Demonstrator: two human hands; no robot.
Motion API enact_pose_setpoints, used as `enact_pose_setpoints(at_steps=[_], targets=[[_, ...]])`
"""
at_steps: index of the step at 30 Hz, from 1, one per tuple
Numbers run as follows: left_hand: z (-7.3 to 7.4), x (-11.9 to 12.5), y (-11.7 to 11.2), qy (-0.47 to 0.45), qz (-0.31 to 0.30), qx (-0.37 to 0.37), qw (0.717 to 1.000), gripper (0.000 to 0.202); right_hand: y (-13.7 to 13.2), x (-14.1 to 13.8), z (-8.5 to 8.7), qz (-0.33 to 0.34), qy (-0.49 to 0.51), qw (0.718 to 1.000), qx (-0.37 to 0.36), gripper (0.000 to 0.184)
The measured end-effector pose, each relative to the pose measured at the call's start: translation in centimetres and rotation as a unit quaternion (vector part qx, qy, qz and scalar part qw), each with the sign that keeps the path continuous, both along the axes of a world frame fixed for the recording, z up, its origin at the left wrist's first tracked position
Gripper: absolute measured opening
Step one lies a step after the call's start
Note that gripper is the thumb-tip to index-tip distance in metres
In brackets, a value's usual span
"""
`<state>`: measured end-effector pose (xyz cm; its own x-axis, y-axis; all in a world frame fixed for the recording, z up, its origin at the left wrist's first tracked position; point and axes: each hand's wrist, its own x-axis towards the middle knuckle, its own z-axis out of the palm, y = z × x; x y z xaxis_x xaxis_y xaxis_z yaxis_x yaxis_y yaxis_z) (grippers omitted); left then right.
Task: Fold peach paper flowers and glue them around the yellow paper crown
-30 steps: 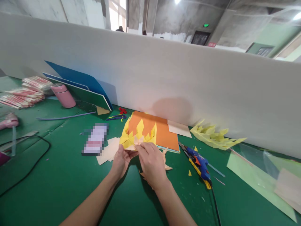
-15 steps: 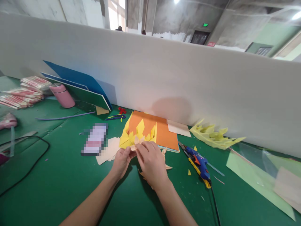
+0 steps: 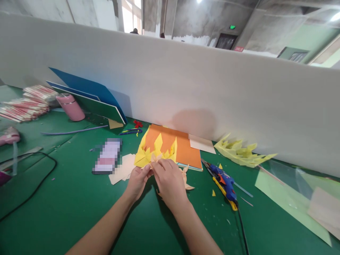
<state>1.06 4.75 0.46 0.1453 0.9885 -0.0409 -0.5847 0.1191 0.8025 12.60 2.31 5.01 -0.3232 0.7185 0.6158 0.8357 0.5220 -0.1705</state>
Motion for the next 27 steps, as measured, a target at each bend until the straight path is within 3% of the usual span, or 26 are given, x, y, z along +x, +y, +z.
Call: enact_pose_setpoints(at_steps=[15, 22, 27], targets=[[1.4, 0.1, -0.3, -0.033, 0.044, -0.033, 0.998, 0.049, -1.0, -1.3, 0.1, -0.008, 0.050, 0.999, -0.020, 0.015], [0.7, 0.1, 0.0, -0.042, 0.054, -0.051, 0.996, 0.059, -3.6, -0.4, 0.2, -0.045, 0.120, 0.991, 0.024, 0.013], [0.6, 0.2, -0.1, -0.029, 0.057, -0.055, 0.996, 0.063, -5.8, 0.6, -1.3, -0.061, 0.150, 0.987, 0.013, 0.010]])
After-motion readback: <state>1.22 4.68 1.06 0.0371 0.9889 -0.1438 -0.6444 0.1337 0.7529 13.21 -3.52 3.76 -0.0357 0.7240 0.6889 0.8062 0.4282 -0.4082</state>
